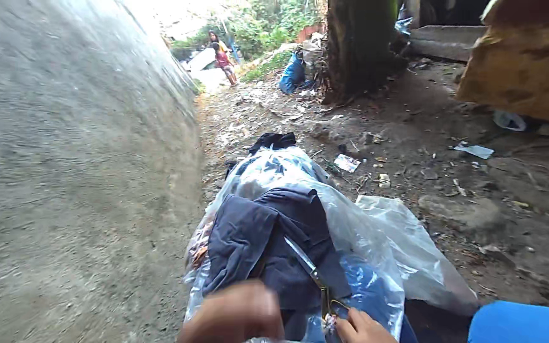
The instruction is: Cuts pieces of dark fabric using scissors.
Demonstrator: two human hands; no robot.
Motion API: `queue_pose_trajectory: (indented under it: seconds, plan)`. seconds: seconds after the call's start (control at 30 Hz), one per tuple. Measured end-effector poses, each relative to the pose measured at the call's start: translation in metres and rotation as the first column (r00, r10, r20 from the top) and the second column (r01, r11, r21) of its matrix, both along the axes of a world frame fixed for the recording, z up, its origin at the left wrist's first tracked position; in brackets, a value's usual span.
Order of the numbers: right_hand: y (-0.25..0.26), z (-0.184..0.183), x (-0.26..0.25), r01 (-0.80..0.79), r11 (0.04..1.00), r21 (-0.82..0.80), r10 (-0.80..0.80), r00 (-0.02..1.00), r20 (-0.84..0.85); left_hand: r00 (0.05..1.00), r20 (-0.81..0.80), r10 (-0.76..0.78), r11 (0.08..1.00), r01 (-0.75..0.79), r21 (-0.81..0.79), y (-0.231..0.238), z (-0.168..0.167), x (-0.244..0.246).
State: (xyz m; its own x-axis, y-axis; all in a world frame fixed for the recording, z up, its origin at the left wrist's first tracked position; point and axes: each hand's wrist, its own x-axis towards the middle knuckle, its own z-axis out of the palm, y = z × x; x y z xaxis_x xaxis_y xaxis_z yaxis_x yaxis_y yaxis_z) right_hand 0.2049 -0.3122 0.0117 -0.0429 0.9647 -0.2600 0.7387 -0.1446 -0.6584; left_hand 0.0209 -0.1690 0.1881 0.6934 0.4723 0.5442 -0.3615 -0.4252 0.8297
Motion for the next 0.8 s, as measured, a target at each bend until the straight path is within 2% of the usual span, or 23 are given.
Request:
queue_pose_trajectory:
  seconds: [0.03, 0.07, 0.1, 0.13, 0.17, 0.23, 0.3, 0.4, 0.53, 0.6, 0.63, 0.73, 0.8]
  plan:
    - [0.000, 0.000, -0.002, 0.008, 1.000, 0.001, -0.008, 1.000, 0.018, 0.978, -0.073, 0.194, 0.981, -0.195, -0.006, 0.021, -0.021, -0.004]
    - [-0.001, 0.001, -0.005, 0.016, 1.000, 0.013, -0.017, 0.999, 0.040, 0.902, -0.163, 0.399, 0.916, -0.400, 0.029, 0.040, -0.043, -0.008]
    - [-0.001, 0.001, -0.008, 0.023, 0.999, 0.027, -0.025, 0.998, 0.058, 0.773, -0.283, 0.568, 0.820, -0.560, 0.115, 0.057, -0.064, -0.013]
    - [-0.001, 0.002, -0.011, 0.034, 0.999, 0.025, -0.035, 0.997, 0.065, 0.615, -0.417, 0.670, 0.730, -0.647, 0.219, 0.072, -0.082, -0.021]
    - [-0.001, 0.004, -0.012, 0.045, 0.999, 0.018, -0.046, 0.996, 0.074, 0.464, -0.532, 0.709, 0.675, -0.665, 0.320, 0.084, -0.099, -0.030]
    - [0.002, 0.007, -0.013, 0.075, 0.997, 0.011, -0.076, 0.991, 0.111, 0.217, -0.723, 0.656, 0.659, -0.631, 0.409, 0.099, -0.122, -0.043]
    - [0.006, 0.009, -0.013, 0.102, 0.995, -0.003, -0.100, 0.984, 0.149, 0.075, -0.831, 0.551, 0.671, -0.632, 0.388, 0.102, -0.134, -0.044]
    - [0.011, 0.012, -0.013, 0.097, 0.993, -0.063, -0.085, 0.981, 0.175, 0.003, -0.862, 0.507, 0.673, -0.627, 0.393, 0.103, -0.140, -0.045]
    - [0.010, 0.007, -0.012, 0.113, 0.992, -0.051, -0.102, 0.978, 0.183, -0.161, -0.904, 0.396, 0.769, -0.479, 0.422, 0.089, -0.129, -0.038]
    - [0.009, 0.006, -0.009, 0.128, 0.990, -0.058, -0.116, 0.976, 0.186, -0.166, -0.895, 0.414, 0.740, -0.512, 0.437, 0.084, -0.134, -0.040]
    - [0.009, 0.007, -0.007, 0.132, 0.988, -0.086, -0.115, 0.978, 0.175, -0.128, -0.883, 0.452, 0.700, -0.562, 0.440, 0.084, -0.137, -0.044]
    - [0.003, 0.010, 0.008, 0.137, 0.976, -0.169, -0.115, 0.984, 0.133, 0.100, -0.750, 0.653, 0.549, -0.746, 0.378, 0.091, -0.147, -0.062]
    - [-0.002, 0.013, 0.015, 0.140, 0.968, -0.207, -0.105, 0.980, 0.167, 0.225, -0.625, 0.748, 0.515, -0.790, 0.332, 0.096, -0.139, -0.065]
